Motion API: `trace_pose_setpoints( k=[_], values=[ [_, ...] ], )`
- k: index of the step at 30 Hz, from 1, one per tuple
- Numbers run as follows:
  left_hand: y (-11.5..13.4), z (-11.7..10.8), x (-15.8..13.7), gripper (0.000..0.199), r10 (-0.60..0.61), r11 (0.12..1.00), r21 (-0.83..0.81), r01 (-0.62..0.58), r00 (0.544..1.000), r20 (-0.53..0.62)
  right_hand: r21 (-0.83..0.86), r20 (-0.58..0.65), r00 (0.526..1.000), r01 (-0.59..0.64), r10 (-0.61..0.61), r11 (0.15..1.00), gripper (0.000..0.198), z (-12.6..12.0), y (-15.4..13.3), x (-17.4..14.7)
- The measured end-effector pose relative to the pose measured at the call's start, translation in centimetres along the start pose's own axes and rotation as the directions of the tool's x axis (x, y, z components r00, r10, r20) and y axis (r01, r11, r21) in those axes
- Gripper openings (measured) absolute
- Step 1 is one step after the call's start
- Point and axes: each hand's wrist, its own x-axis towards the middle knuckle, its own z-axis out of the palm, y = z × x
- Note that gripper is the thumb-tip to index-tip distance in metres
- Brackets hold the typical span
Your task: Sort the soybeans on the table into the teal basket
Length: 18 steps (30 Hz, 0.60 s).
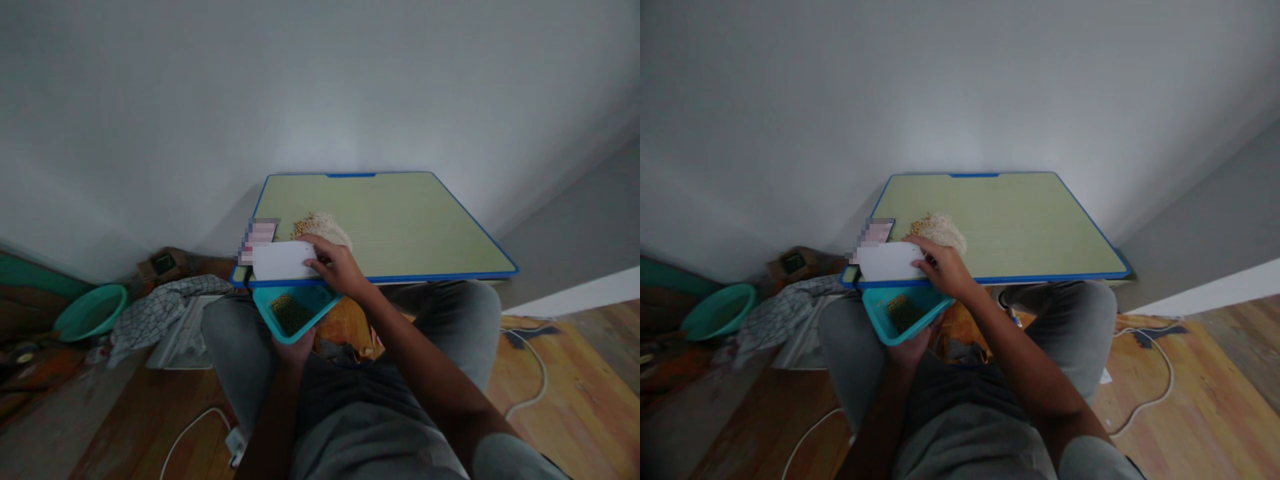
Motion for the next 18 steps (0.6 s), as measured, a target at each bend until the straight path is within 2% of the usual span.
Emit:
trace_pose_setpoints(
  k=[4, 7, 9, 11, 14, 16, 18],
  values=[
    [0.1, 0.0, -0.1, 0.05, 0.016, 0.999, 0.033, -0.015, 0.999, -0.039, 0.01, -0.036, 0.999, -0.027, 0.027, 1.0, 0.048, -0.1, 0.2, -0.2],
    [0.0, -0.6, -0.1, 0.051, 0.014, 0.999, 0.03, -0.013, 0.999, -0.038, 0.048, -0.161, 0.984, -0.068, 0.075, 0.997, 0.052, 0.2, 0.8, -0.7],
    [-0.1, -1.3, 0.0, 0.051, -0.016, 1.0, -0.011, 0.016, 0.999, -0.037, 0.079, -0.294, 0.946, -0.118, 0.136, 0.99, 0.055, 0.3, 1.4, -1.1],
    [-0.3, -2.0, 0.1, 0.05, -0.051, 0.996, -0.068, 0.049, 0.998, -0.021, 0.112, -0.418, 0.886, -0.167, 0.199, 0.98, 0.056, 0.2, 2.0, -1.4],
    [-0.6, -2.6, 0.2, 0.046, -0.072, 0.994, -0.088, 0.07, 0.997, -0.024, 0.167, -0.517, 0.816, -0.202, 0.26, 0.965, 0.056, -0.1, 2.7, -1.5],
    [-0.9, -2.7, 0.2, 0.044, -0.072, 0.996, -0.057, 0.069, 0.996, -0.047, 0.209, -0.525, 0.804, -0.198, 0.281, 0.958, 0.057, -0.4, 3.0, -1.2],
    [-1.2, -2.6, 0.1, 0.045, -0.082, 0.996, -0.026, 0.081, 0.996, -0.039, 0.241, -0.502, 0.817, -0.184, 0.285, 0.953, 0.058, -0.4, 3.0, -0.9]
  ],
)
